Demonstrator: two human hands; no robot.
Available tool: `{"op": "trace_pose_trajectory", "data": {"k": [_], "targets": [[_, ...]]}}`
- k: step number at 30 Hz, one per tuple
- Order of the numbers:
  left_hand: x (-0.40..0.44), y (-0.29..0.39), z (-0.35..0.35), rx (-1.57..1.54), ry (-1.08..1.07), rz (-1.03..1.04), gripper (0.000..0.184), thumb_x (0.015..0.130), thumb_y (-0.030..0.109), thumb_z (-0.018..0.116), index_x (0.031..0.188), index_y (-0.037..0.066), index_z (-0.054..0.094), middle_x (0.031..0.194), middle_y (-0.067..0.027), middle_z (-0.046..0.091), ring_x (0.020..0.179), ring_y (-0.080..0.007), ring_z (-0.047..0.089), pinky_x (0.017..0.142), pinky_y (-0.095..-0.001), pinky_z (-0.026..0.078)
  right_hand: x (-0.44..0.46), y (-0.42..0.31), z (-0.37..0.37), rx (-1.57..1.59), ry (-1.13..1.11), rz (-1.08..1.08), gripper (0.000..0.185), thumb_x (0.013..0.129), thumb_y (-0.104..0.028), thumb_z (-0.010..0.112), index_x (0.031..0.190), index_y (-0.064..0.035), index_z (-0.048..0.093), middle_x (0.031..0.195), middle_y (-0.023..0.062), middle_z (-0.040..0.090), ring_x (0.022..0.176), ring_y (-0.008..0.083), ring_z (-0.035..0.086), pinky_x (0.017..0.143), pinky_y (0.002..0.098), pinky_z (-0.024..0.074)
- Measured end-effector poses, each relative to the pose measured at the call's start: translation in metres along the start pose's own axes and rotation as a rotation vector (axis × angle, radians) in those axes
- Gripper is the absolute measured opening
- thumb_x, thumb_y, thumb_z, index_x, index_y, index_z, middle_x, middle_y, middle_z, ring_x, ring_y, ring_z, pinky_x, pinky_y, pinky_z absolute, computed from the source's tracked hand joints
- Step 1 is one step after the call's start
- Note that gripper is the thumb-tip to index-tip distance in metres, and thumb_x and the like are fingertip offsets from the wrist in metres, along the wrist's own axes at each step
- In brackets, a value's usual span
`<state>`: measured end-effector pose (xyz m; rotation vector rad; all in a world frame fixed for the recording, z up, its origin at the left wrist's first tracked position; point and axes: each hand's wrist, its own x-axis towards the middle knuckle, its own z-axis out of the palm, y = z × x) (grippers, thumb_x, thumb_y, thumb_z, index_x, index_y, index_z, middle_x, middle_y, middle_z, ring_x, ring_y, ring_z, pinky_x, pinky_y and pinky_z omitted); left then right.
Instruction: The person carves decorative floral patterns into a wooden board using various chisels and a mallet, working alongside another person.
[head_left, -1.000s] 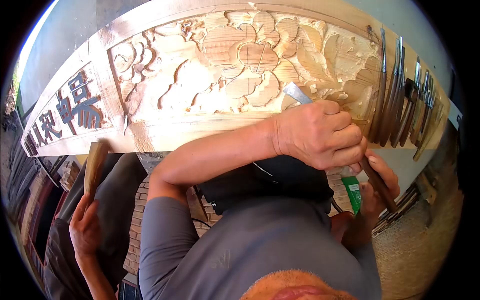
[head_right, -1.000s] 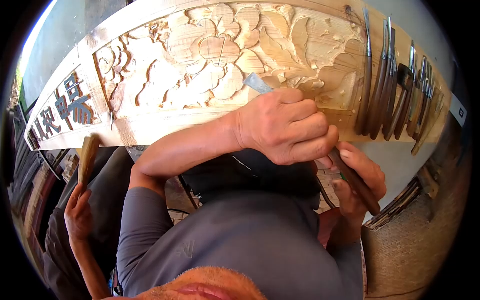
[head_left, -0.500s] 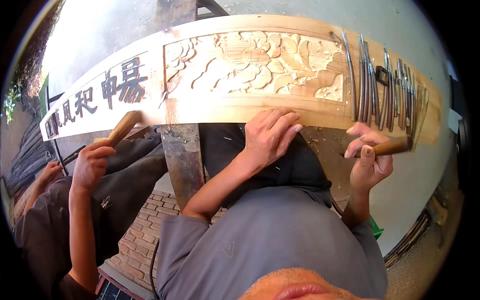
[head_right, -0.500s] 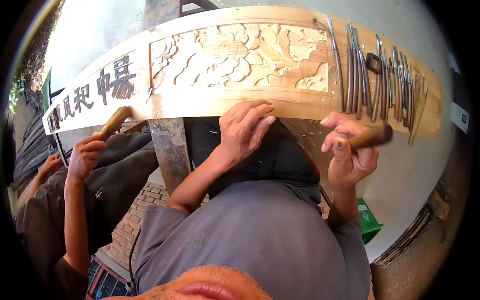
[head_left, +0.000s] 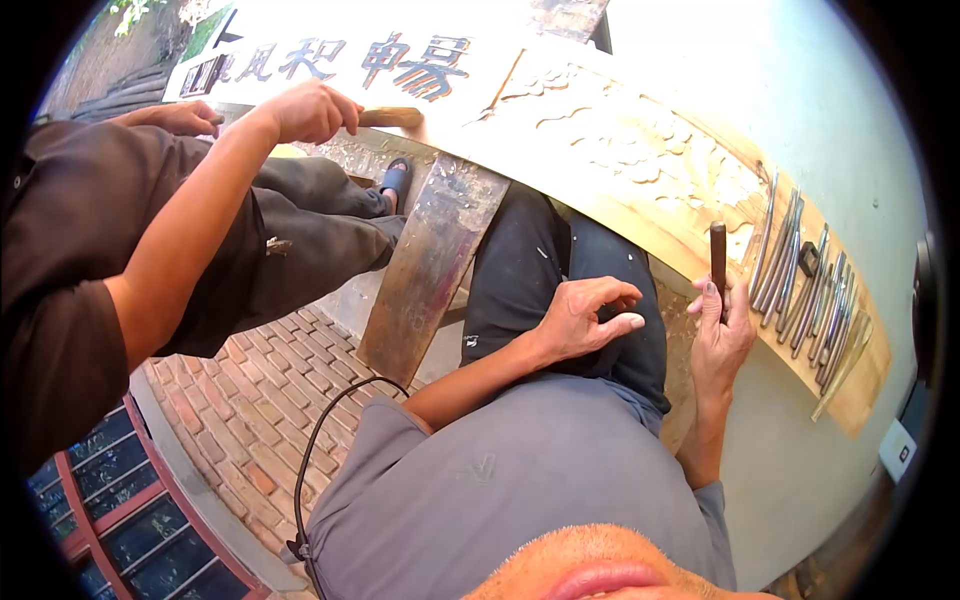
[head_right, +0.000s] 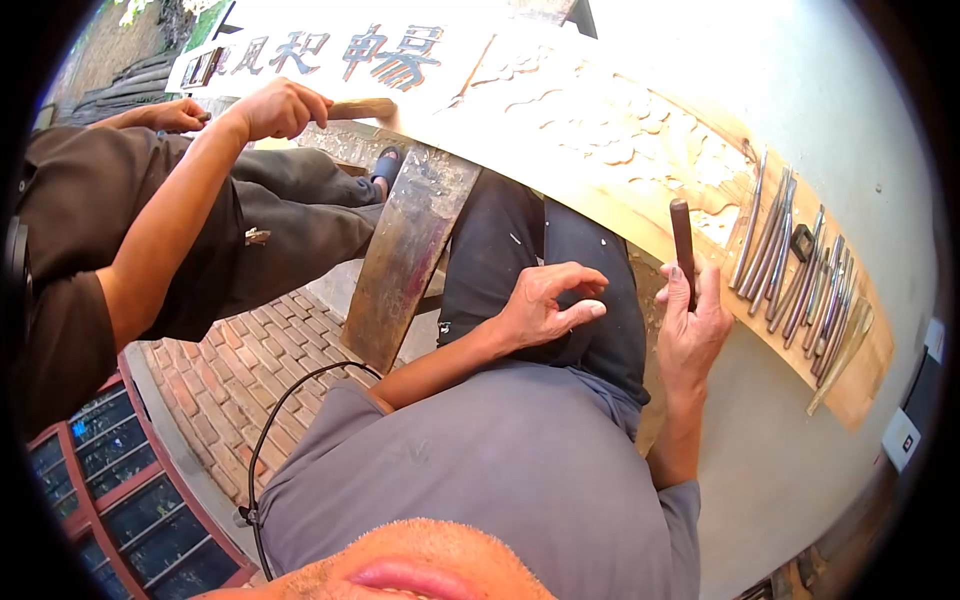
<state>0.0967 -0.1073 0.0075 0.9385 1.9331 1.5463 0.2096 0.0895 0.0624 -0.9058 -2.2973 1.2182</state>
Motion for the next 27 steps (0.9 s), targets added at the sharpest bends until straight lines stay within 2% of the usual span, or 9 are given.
{"op": "trace_pose_trajectory", "data": {"k": [2, 7, 11, 13, 15, 19, 21, 24, 27], "targets": [[-0.004, 0.001, 0.004, -0.066, 0.019, 0.011, 0.039, 0.094, 0.028, 0.091, 0.118, 0.001, 0.078, 0.101, -0.0122, 0.081, 0.090, -0.0229, 0.081, 0.080, -0.0361, 0.065, 0.008, -0.002, 0.005, 0.026, 0.037, -0.017, 0.017, 0.112, -0.013, 0.070, 0.126, -0.0036, 0.071, 0.083, 0.0093, 0.074, 0.066, 0.0111, 0.064, 0.061, 0.0332, 0.0493], [0.000, -0.007, -0.003, -0.071, -0.069, -0.028, 0.054, 0.091, 0.026, 0.094, 0.135, 0.002, 0.073, 0.110, -0.0114, 0.082, 0.099, -0.0219, 0.081, 0.093, -0.0360, 0.064, 0.047, -0.009, 0.027, -0.104, 0.094, -0.122, 0.023, 0.107, -0.010, 0.077, 0.129, -0.0023, 0.077, 0.081, 0.0124, 0.075, 0.067, 0.0083, 0.060, 0.061, 0.0325, 0.0501], [0.024, -0.017, -0.014, -0.273, -0.070, -0.139, 0.068, 0.092, 0.028, 0.093, 0.148, 0.002, 0.065, 0.115, -0.0113, 0.081, 0.107, -0.0212, 0.079, 0.100, -0.0371, 0.062, 0.096, -0.008, 0.073, -0.039, 0.142, -0.270, 0.023, 0.104, -0.009, 0.080, 0.127, -0.0036, 0.080, 0.088, 0.0173, 0.080, 0.070, 0.0213, 0.076, 0.064, 0.0371, 0.0569], [0.045, -0.027, -0.021, -0.482, -0.088, -0.262, 0.081, 0.093, 0.027, 0.093, 0.159, -0.001, 0.054, 0.129, -0.0146, 0.077, 0.122, -0.0241, 0.074, 0.110, -0.0402, 0.057, 0.121, -0.011, 0.099, -0.061, 0.129, -0.346, 0.026, 0.100, -0.007, 0.083, 0.126, -0.0048, 0.081, 0.093, 0.0174, 0.082, 0.075, 0.0295, 0.080, 0.067, 0.0403, 0.0596], [0.071, -0.040, -0.022, -0.669, 0.001, -0.248, 0.082, 0.094, 0.023, 0.092, 0.160, -0.003, 0.050, 0.131, -0.0152, 0.076, 0.120, -0.0210, 0.074, 0.110, -0.0373, 0.058, 0.150, -0.007, 0.132, 0.053, 0.209, -0.526, 0.030, 0.096, -0.010, 0.087, 0.125, -0.0071, 0.082, 0.089, 0.0154, 0.081, 0.070, 0.0293, 0.078, 0.065, 0.0404, 0.0595], [0.110, -0.071, -0.043, -0.706, 0.127, -0.338, 0.106, 0.090, 0.047, 0.094, 0.167, -0.002, 0.039, 0.147, -0.0149, 0.066, 0.137, -0.0244, 0.065, 0.119, -0.0430, 0.052, 0.183, -0.011, 0.180, -0.007, 0.161, -0.610, 0.034, 0.090, -0.018, 0.093, 0.122, -0.0092, 0.084, 0.088, 0.0091, 0.081, 0.067, 0.0227, 0.075, 0.059, 0.0367, 0.0595], [0.129, -0.073, -0.047, -0.670, 0.152, -0.283, 0.117, 0.093, 0.066, 0.085, 0.173, 0.001, 0.031, 0.163, -0.0135, 0.052, 0.151, -0.0271, 0.053, 0.128, -0.0494, 0.042, 0.190, -0.016, 0.204, 0.025, 0.113, -0.620, 0.035, 0.088, -0.023, 0.093, 0.119, -0.0115, 0.085, 0.082, 0.0053, 0.076, 0.063, 0.0210, 0.072, 0.058, 0.0353, 0.0598], [0.154, -0.064, -0.047, -0.716, 0.060, -0.268, 0.126, 0.089, 0.072, 0.085, 0.175, 0.004, 0.024, 0.174, -0.0189, 0.039, 0.159, -0.0380, 0.043, 0.133, -0.0573, 0.034, 0.208, -0.014, 0.224, 0.052, 0.170, -0.748, 0.027, 0.096, -0.032, 0.083, 0.120, -0.0183, 0.081, 0.072, 0.0027, 0.068, 0.064, 0.0215, 0.074, 0.051, 0.0377, 0.0598], [0.165, -0.072, -0.041, -0.712, 0.097, -0.274, 0.129, 0.085, 0.072, 0.088, 0.175, 0.003, 0.024, 0.171, -0.0192, 0.042, 0.158, -0.0393, 0.045, 0.132, -0.0572, 0.036, 0.210, -0.012, 0.223, 0.085, 0.146, -0.676, 0.037, 0.088, -0.026, 0.092, 0.121, -0.0124, 0.083, 0.076, 0.0041, 0.072, 0.065, 0.0224, 0.073, 0.057, 0.0357, 0.0590]]}}
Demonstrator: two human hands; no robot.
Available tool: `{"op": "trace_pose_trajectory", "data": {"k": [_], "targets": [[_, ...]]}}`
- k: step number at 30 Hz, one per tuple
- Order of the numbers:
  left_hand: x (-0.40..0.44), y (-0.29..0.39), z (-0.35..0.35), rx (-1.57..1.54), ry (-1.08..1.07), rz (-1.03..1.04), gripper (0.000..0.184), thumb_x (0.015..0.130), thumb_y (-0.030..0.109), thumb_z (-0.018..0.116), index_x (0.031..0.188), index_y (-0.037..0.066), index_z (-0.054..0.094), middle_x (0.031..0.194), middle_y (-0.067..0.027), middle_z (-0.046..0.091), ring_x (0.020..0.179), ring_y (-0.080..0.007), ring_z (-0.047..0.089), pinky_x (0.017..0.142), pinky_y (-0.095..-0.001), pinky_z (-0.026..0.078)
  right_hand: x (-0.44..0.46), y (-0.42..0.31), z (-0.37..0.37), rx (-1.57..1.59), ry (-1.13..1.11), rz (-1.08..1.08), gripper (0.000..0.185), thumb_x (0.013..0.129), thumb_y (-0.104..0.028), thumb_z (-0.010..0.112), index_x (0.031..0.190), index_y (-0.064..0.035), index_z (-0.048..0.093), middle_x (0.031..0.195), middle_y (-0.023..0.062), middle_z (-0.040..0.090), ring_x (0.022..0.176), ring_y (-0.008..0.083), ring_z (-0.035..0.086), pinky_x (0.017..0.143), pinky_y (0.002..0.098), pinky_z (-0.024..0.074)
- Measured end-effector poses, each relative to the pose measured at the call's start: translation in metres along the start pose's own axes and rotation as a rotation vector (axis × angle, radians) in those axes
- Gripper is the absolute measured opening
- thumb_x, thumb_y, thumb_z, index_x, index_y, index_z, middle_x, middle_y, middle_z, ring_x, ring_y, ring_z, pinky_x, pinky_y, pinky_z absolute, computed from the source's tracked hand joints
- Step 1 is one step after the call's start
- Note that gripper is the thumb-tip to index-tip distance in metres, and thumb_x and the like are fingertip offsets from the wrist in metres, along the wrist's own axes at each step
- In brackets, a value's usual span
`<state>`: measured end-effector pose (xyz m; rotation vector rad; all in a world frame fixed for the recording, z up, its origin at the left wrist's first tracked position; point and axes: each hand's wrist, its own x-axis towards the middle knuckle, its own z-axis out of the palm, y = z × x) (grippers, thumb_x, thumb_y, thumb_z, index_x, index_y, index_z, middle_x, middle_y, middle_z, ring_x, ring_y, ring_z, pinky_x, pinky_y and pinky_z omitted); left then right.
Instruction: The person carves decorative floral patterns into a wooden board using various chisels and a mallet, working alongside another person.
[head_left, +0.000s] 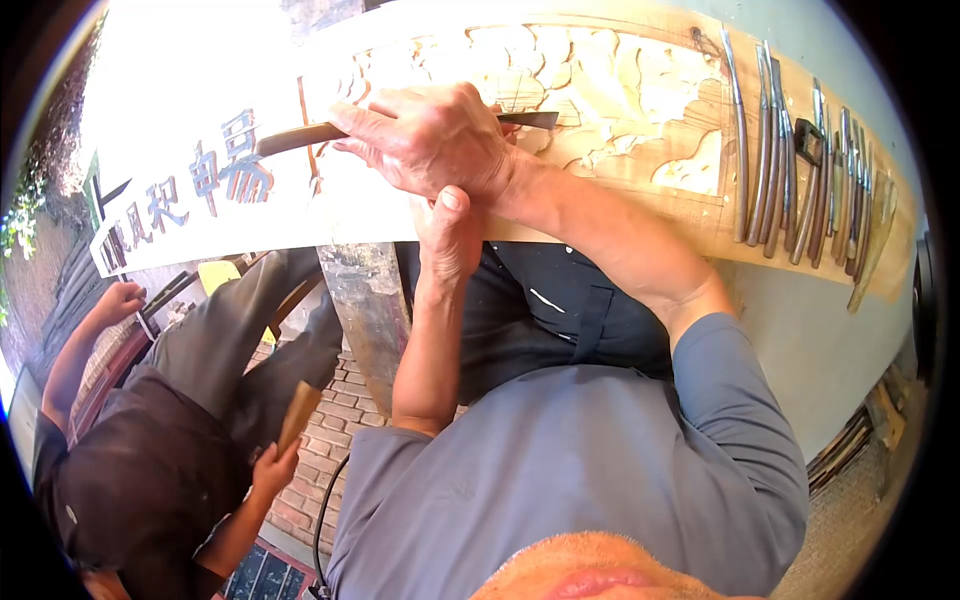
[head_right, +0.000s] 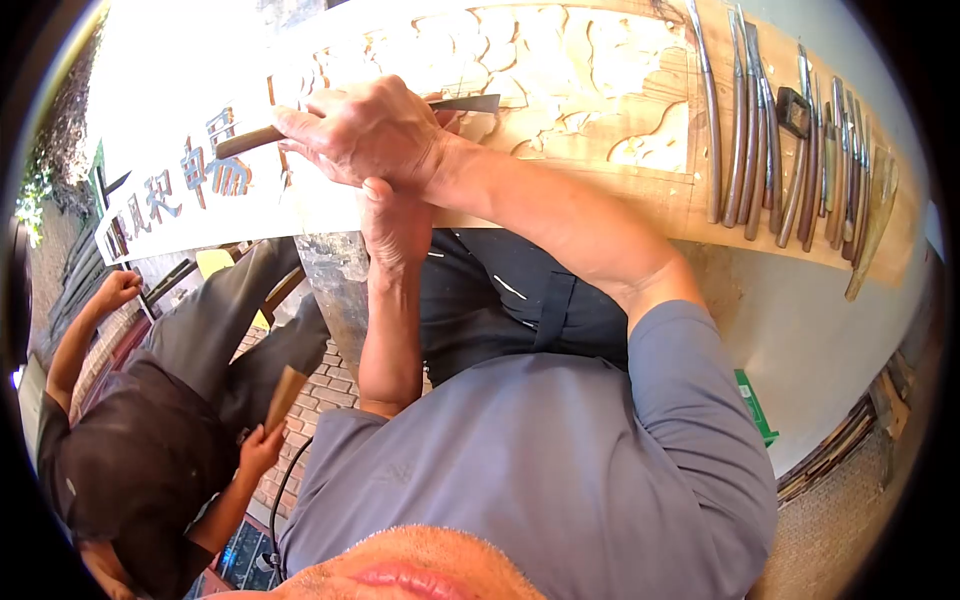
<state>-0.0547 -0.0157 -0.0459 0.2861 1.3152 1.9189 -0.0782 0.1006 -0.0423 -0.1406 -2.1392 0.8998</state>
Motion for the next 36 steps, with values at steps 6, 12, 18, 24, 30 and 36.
{"op": "trace_pose_trajectory", "data": {"k": [6, 12, 18, 24, 30, 36], "targets": [[0.020, 0.000, 0.015, 0.016, 0.056, -0.007, 0.129, 0.080, 0.064, 0.096, 0.171, 0.000, 0.029, 0.162, -0.0192, 0.049, 0.152, -0.0417, 0.051, 0.128, -0.0577, 0.042, 0.006, 0.016, 0.002, -0.013, -0.063, 0.085, 0.031, 0.094, -0.032, 0.086, 0.120, -0.0155, 0.082, 0.077, 0.0047, 0.072, 0.069, 0.0262, 0.075, 0.059, 0.0404, 0.0591], [0.027, -0.006, 0.015, 0.049, 0.072, 0.022, 0.118, 0.083, 0.048, 0.098, 0.167, -0.002, 0.032, 0.153, -0.0227, 0.056, 0.138, -0.0420, 0.064, 0.123, -0.0558, 0.050, 0.007, 0.026, 0.006, 0.047, -0.088, 0.096, 0.025, 0.097, -0.032, 0.083, 0.116, -0.0156, 0.080, 0.081, 0.0051, 0.075, 0.071, 0.0290, 0.076, 0.061, 0.0436, 0.0600], [0.030, -0.012, 0.014, 0.092, 0.131, 0.052, 0.110, 0.084, 0.042, 0.097, 0.164, -0.005, 0.037, 0.150, -0.0257, 0.062, 0.134, -0.0395, 0.066, 0.120, -0.0521, 0.053, 0.010, 0.029, 0.005, 0.092, -0.112, 0.128, 0.023, 0.102, -0.037, 0.078, 0.105, -0.0140, 0.075, 0.073, 0.0117, 0.077, 0.069, 0.0331, 0.080, 0.061, 0.0478, 0.0643], [0.036, -0.010, 0.023, 0.132, 0.144, 0.076, 0.106, 0.086, 0.043, 0.093, 0.163, -0.006, 0.039, 0.149, -0.0271, 0.063, 0.135, -0.0367, 0.066, 0.120, -0.0500, 0.054, 0.011, 0.030, 0.003, 0.065, -0.150, 0.166, 0.025, 0.101, -0.034, 0.081, 0.118, -0.0151, 0.080, 0.080, 0.0085, 0.078, 0.072, 0.0312, 0.079, 0.064, 0.0441, 0.0637], [0.039, -0.010, 0.012, 0.245, 0.135, 0.059, 0.100, 0.089, 0.043, 0.089, 0.161, -0.008, 0.041, 0.144, -0.0269, 0.067, 0.134, -0.0352, 0.067, 0.120, -0.0482, 0.053, 0.009, 0.032, 0.009, 0.029, -0.086, 0.187, 0.024, 0.101, -0.035, 0.081, 0.116, -0.0166, 0.078, 0.078, 0.0068, 0.077, 0.069, 0.0296, 0.078, 0.063, 0.0437, 0.0630], [0.040, 0.002, 0.030, 0.249, 0.132, 0.022, 0.095, 0.090, 0.042, 0.087, 0.159, -0.008, 0.044, 0.144, -0.0258, 0.068, 0.133, -0.0325, 0.067, 0.121, -0.0455, 0.051, 0.012, 0.032, 0.004, 0.048, -0.100, 0.209, 0.027, 0.103, -0.037, 0.078, 0.101, -0.0108, 0.073, 0.076, 0.0141, 0.077, 0.073, 0.0319, 0.082, 0.063, 0.0461, 0.0660]]}}
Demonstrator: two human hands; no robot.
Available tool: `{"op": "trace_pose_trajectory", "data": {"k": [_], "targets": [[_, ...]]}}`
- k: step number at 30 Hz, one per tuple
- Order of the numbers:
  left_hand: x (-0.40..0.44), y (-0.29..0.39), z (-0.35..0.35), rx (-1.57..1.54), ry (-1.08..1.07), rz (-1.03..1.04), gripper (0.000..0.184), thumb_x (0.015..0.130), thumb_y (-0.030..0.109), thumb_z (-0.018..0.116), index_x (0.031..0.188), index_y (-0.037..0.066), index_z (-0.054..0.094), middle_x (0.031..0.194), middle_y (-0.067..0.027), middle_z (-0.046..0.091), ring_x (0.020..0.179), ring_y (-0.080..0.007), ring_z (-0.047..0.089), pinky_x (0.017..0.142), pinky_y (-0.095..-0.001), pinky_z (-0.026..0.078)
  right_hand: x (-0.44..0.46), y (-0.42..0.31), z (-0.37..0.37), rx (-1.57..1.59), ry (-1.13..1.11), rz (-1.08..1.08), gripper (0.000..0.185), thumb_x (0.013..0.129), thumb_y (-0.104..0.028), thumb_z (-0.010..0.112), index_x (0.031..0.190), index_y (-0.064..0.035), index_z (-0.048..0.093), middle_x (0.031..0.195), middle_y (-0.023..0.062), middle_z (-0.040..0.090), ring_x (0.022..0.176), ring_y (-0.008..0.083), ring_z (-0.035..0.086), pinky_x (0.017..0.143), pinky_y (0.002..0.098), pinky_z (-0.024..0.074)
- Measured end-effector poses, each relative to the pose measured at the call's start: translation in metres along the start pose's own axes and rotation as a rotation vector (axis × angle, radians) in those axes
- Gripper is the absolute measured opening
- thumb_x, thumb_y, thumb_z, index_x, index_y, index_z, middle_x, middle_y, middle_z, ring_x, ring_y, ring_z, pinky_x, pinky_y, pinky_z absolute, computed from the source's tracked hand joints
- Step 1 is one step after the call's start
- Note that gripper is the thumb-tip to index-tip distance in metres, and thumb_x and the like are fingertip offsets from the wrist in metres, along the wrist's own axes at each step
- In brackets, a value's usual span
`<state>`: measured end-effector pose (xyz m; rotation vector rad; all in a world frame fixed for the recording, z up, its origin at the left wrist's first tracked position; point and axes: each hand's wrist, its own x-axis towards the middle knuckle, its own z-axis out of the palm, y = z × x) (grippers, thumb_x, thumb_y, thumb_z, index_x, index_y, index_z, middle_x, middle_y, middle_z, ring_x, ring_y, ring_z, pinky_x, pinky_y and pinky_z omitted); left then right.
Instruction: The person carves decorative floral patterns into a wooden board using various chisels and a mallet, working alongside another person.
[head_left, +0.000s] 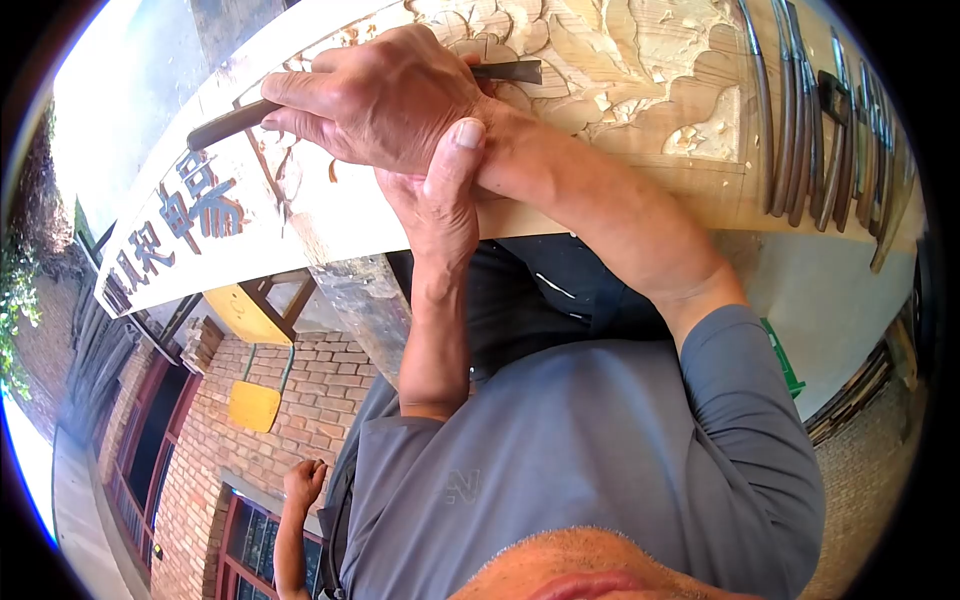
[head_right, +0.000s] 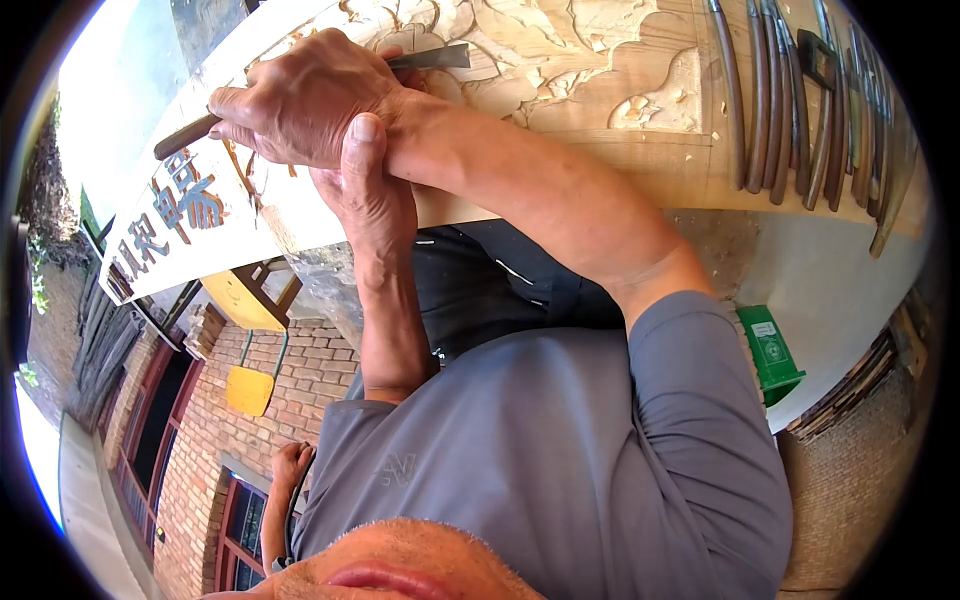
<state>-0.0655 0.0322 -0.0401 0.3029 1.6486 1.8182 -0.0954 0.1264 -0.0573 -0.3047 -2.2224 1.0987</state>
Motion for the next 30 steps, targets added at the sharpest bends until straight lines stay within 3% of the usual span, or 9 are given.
{"op": "trace_pose_trajectory", "data": {"k": [3, 9, 14, 15, 18, 19, 25, 28, 30], "targets": [[0.001, -0.002, -0.001, 0.006, 0.016, 0.004, 0.095, 0.090, 0.041, 0.086, 0.160, -0.006, 0.043, 0.144, -0.0254, 0.067, 0.134, -0.0326, 0.066, 0.120, -0.0462, 0.052, -0.002, 0.002, 0.005, -0.030, 0.038, -0.002, 0.023, 0.101, -0.037, 0.081, 0.111, -0.0168, 0.078, 0.074, 0.0067, 0.074, 0.067, 0.0282, 0.077, 0.060, 0.0433, 0.0615], [0.002, 0.000, -0.003, -0.021, -0.015, -0.038, 0.091, 0.093, 0.036, 0.086, 0.161, -0.006, 0.042, 0.146, -0.0246, 0.066, 0.135, -0.0321, 0.066, 0.120, -0.0466, 0.052, -0.001, 0.001, 0.002, -0.023, -0.013, 0.043, 0.027, 0.103, -0.037, 0.078, 0.101, -0.0101, 0.074, 0.077, 0.0144, 0.078, 0.074, 0.0325, 0.082, 0.065, 0.0470, 0.0664], [-0.002, 0.006, -0.011, 0.046, -0.085, -0.177, 0.087, 0.095, 0.027, 0.087, 0.162, -0.006, 0.042, 0.147, -0.0245, 0.066, 0.133, -0.0301, 0.067, 0.119, -0.0452, 0.051, -0.006, 0.000, -0.013, -0.071, -0.005, 0.093, 0.024, 0.103, -0.035, 0.076, 0.108, -0.0112, 0.075, 0.083, 0.0148, 0.080, 0.076, 0.0320, 0.083, 0.066, 0.0454, 0.0671], [-0.002, 0.008, -0.008, 0.083, -0.114, -0.168, 0.092, 0.093, 0.036, 0.087, 0.162, -0.007, 0.043, 0.149, -0.0252, 0.065, 0.133, -0.0297, 0.067, 0.118, -0.0445, 0.051, -0.008, 0.001, -0.016, -0.074, -0.008, 0.096, 0.024, 0.104, -0.034, 0.076, 0.110, -0.0115, 0.076, 0.084, 0.0148, 0.080, 0.076, 0.0319, 0.083, 0.065, 0.0449, 0.0672], [-0.009, -0.011, -0.004, -0.015, 0.008, 0.097, 0.081, 0.090, 0.026, 0.091, 0.153, -0.007, 0.052, 0.139, -0.0186, 0.069, 0.127, -0.0273, 0.067, 0.112, -0.0411, 0.053, -0.011, -0.013, -0.019, -0.090, 0.081, 0.017, 0.029, 0.097, -0.035, 0.086, 0.118, -0.0160, 0.080, 0.074, 0.0058, 0.073, 0.064, 0.0259, 0.076, 0.057, 0.0397, 0.0616], [-0.011, -0.012, 0.000, -0.083, -0.003, 0.145, 0.091, 0.088, 0.031, 0.093, 0.157, -0.007, 0.047, 0.143, -0.0204, 0.067, 0.130, -0.0284, 0.066, 0.115, -0.0420, 0.052, -0.012, -0.010, -0.014, -0.054, 0.042, -0.066, 0.032, 0.096, -0.036, 0.087, 0.120, -0.0157, 0.081, 0.073, 0.0045, 0.071, 0.063, 0.0251, 0.076, 0.055, 0.0381, 0.0608], [-0.013, -0.027, -0.006, -0.076, 0.044, 0.131, 0.097, 0.087, 0.043, 0.097, 0.153, -0.009, 0.049, 0.143, -0.0176, 0.065, 0.129, -0.0249, 0.064, 0.114, -0.0399, 0.050, -0.004, -0.002, -0.006, 0.001, 0.051, -0.087, 0.029, 0.097, -0.035, 0.086, 0.118, -0.0164, 0.081, 0.074, 0.0040, 0.073, 0.064, 0.0251, 0.076, 0.058, 0.0394, 0.0614], [-0.012, -0.031, -0.007, -0.052, 0.048, 0.147, 0.100, 0.087, 0.050, 0.097, 0.152, -0.009, 0.050, 0.141, -0.0152, 0.065, 0.127, -0.0234, 0.063, 0.113, -0.0392, 0.049, 0.003, 0.001, -0.006, 0.065, 0.013, -0.073, 0.025, 0.100, -0.037, 0.082, 0.106, -0.0133, 0.078, 0.077, 0.0121, 0.078, 0.075, 0.0299, 0.082, 0.068, 0.0461, 0.0663], [-0.008, -0.030, -0.006, -0.022, 0.040, 0.148, 0.100, 0.088, 0.054, 0.095, 0.152, -0.009, 0.051, 0.141, -0.0153, 0.065, 0.127, -0.0234, 0.063, 0.112, -0.0393, 0.049, 0.005, 0.003, -0.004, 0.080, 0.069, -0.041, 0.026, 0.100, -0.039, 0.081, 0.107, -0.0134, 0.078, 0.078, 0.0116, 0.079, 0.075, 0.0304, 0.082, 0.069, 0.0465, 0.0659]]}}
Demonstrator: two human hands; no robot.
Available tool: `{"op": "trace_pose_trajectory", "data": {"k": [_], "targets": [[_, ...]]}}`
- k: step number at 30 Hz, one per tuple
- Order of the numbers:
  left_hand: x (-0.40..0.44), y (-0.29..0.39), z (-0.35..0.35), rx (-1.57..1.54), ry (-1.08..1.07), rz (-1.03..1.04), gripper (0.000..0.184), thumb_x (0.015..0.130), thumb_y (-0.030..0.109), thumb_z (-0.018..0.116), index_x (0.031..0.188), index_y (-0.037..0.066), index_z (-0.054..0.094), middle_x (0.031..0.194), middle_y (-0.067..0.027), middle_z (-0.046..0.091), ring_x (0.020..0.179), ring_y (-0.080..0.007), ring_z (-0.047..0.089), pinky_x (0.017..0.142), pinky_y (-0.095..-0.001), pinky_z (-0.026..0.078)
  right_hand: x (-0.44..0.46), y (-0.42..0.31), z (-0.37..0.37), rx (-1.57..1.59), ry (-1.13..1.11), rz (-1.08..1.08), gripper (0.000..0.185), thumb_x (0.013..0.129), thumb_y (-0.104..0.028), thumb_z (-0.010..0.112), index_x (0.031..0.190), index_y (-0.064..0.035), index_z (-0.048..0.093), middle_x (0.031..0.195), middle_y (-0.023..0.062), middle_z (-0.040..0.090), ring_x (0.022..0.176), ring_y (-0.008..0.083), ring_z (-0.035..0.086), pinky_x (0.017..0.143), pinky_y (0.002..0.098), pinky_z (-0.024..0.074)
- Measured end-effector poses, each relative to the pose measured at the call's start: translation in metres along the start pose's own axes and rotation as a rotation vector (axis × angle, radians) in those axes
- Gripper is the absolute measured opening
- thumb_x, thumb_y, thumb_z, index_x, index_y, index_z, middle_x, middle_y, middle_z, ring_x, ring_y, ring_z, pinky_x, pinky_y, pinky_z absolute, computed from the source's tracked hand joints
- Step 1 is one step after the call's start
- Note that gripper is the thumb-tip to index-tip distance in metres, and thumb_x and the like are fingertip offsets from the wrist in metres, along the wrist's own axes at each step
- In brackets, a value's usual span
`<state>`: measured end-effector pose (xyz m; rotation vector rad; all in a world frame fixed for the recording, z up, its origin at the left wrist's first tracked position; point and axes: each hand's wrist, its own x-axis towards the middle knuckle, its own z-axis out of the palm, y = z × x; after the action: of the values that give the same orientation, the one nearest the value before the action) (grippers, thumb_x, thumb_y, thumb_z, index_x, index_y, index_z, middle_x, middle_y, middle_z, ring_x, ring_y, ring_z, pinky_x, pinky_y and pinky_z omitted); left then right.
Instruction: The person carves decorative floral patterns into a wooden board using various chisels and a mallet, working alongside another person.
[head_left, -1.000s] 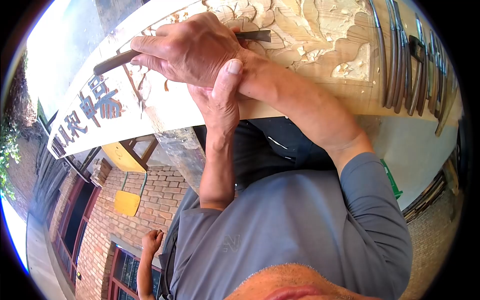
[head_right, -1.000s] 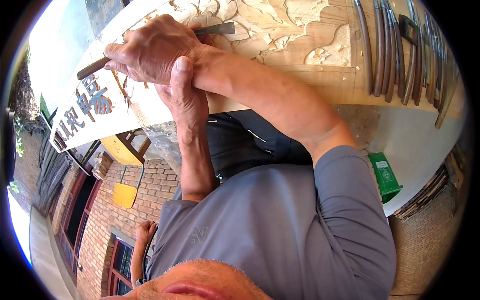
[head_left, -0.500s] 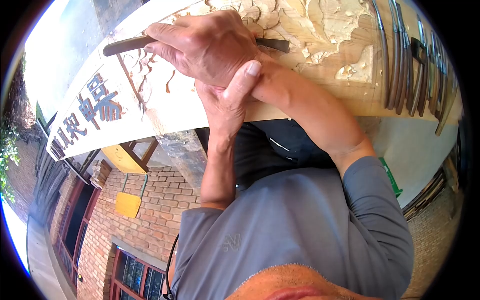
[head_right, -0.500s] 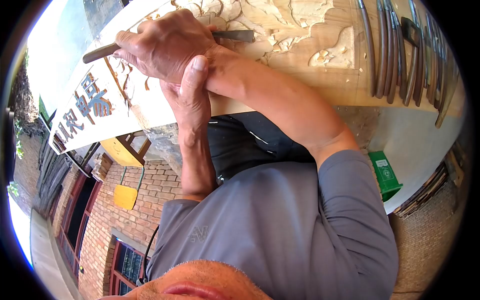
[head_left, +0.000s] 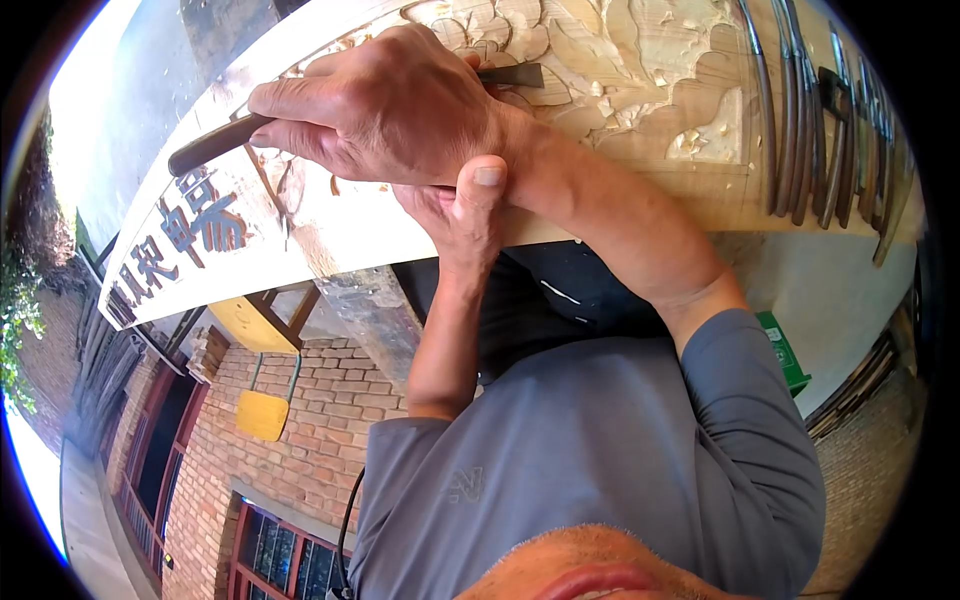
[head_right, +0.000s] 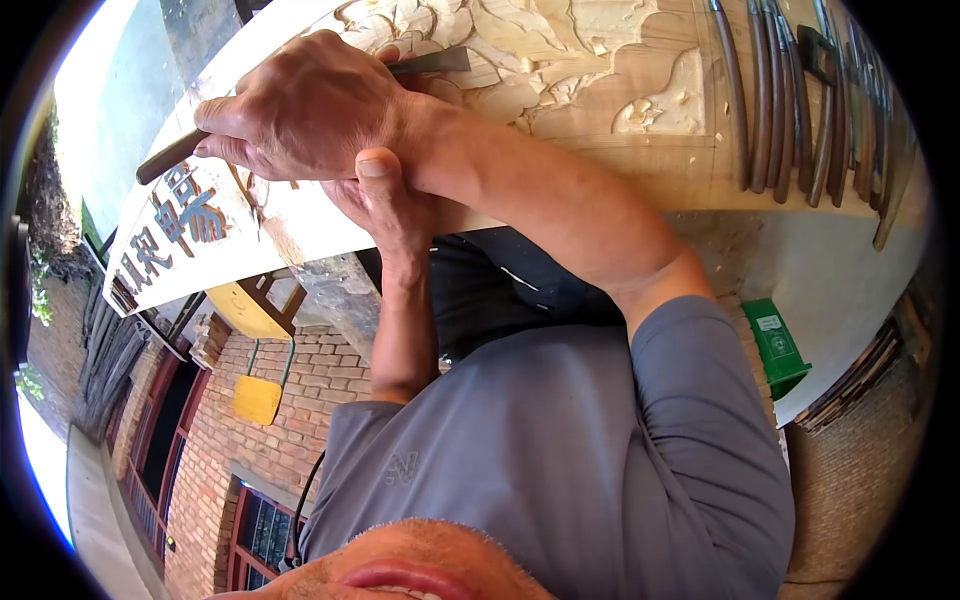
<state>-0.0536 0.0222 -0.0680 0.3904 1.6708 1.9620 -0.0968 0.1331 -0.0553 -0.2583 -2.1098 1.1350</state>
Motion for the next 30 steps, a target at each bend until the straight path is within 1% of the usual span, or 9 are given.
{"op": "trace_pose_trajectory", "data": {"k": [1, 3, 4, 7, 16, 17, 20, 24, 30], "targets": [[0.003, 0.000, 0.001, 0.020, -0.004, 0.003, 0.100, 0.089, 0.056, 0.093, 0.152, -0.009, 0.051, 0.141, -0.0161, 0.065, 0.128, -0.0239, 0.063, 0.113, -0.0395, 0.049, 0.001, 0.001, 0.001, 0.004, 0.028, 0.012, 0.027, 0.101, -0.039, 0.080, 0.107, -0.0135, 0.078, 0.079, 0.0113, 0.079, 0.075, 0.0306, 0.082, 0.069, 0.0467, 0.0657], [0.008, 0.006, 0.008, 0.091, -0.011, 0.016, 0.101, 0.093, 0.060, 0.086, 0.155, -0.009, 0.047, 0.143, -0.0204, 0.066, 0.132, -0.0271, 0.064, 0.115, -0.0411, 0.050, 0.002, 0.001, 0.001, -0.022, 0.056, 0.005, 0.023, 0.099, -0.033, 0.083, 0.110, -0.0135, 0.079, 0.077, 0.0084, 0.078, 0.070, 0.0285, 0.079, 0.064, 0.0444, 0.0630], [0.011, 0.006, 0.012, 0.102, -0.019, 0.021, 0.101, 0.093, 0.060, 0.085, 0.155, -0.010, 0.047, 0.143, -0.0204, 0.066, 0.132, -0.0272, 0.064, 0.115, -0.0411, 0.050, 0.003, 0.002, 0.001, -0.037, 0.069, 0.001, 0.021, 0.098, -0.030, 0.085, 0.111, -0.0135, 0.080, 0.076, 0.0069, 0.077, 0.068, 0.0275, 0.078, 0.062, 0.0433, 0.0616], [0.015, 0.004, 0.018, 0.106, -0.020, 0.042, 0.100, 0.094, 0.059, 0.085, 0.155, -0.010, 0.047, 0.144, -0.0205, 0.065, 0.132, -0.0274, 0.064, 0.115, -0.0413, 0.050, 0.000, 0.008, 0.002, -0.060, 0.031, 0.024, 0.020, 0.100, -0.029, 0.083, 0.112, -0.0134, 0.080, 0.076, 0.0078, 0.078, 0.068, 0.0280, 0.078, 0.063, 0.0429, 0.0621], [0.011, -0.004, 0.018, 0.095, -0.017, 0.084, 0.097, 0.095, 0.056, 0.083, 0.156, -0.010, 0.047, 0.144, -0.0208, 0.065, 0.133, -0.0279, 0.063, 0.116, -0.0419, 0.049, -0.007, -0.002, -0.018, -0.129, 0.098, 0.164, 0.019, 0.102, -0.030, 0.081, 0.109, -0.0128, 0.079, 0.078, 0.0090, 0.078, 0.070, 0.0291, 0.079, 0.062, 0.0427, 0.0617], [0.010, -0.004, 0.019, 0.089, -0.013, 0.092, 0.097, 0.095, 0.056, 0.083, 0.156, -0.010, 0.047, 0.144, -0.0208, 0.065, 0.133, -0.0280, 0.063, 0.116, -0.0420, 0.049, -0.007, -0.002, -0.017, -0.128, 0.093, 0.148, 0.022, 0.101, -0.032, 0.082, 0.112, -0.0136, 0.080, 0.077, 0.0086, 0.077, 0.070, 0.0299, 0.078, 0.061, 0.0430, 0.0617], [0.015, -0.004, 0.026, 0.084, -0.011, 0.121, 0.096, 0.095, 0.055, 0.082, 0.156, -0.010, 0.047, 0.144, -0.0209, 0.065, 0.134, -0.0281, 0.063, 0.116, -0.0422, 0.049, -0.005, -0.009, -0.015, -0.113, 0.110, 0.094, 0.023, 0.100, -0.032, 0.083, 0.113, -0.0144, 0.079, 0.076, 0.0077, 0.075, 0.069, 0.0299, 0.077, 0.060, 0.0437, 0.0608], [0.018, -0.002, 0.027, 0.057, -0.005, 0.132, 0.095, 0.096, 0.054, 0.081, 0.157, -0.010, 0.047, 0.145, -0.0210, 0.065, 0.134, -0.0284, 0.063, 0.117, -0.0425, 0.049, -0.001, -0.007, -0.015, -0.109, 0.041, 0.061, 0.024, 0.099, -0.031, 0.084, 0.116, -0.0150, 0.078, 0.079, 0.0067, 0.077, 0.070, 0.0295, 0.078, 0.061, 0.0439, 0.0609], [0.008, -0.003, 0.013, 0.029, -0.045, 0.071, 0.093, 0.097, 0.053, 0.080, 0.157, -0.011, 0.047, 0.145, -0.0211, 0.065, 0.135, -0.0287, 0.063, 0.117, -0.0429, 0.048, -0.004, 0.001, -0.010, -0.088, 0.097, 0.044, 0.023, 0.099, -0.030, 0.084, 0.115, -0.0139, 0.079, 0.077, 0.0070, 0.077, 0.070, 0.0283, 0.078, 0.061, 0.0425, 0.0607]]}}
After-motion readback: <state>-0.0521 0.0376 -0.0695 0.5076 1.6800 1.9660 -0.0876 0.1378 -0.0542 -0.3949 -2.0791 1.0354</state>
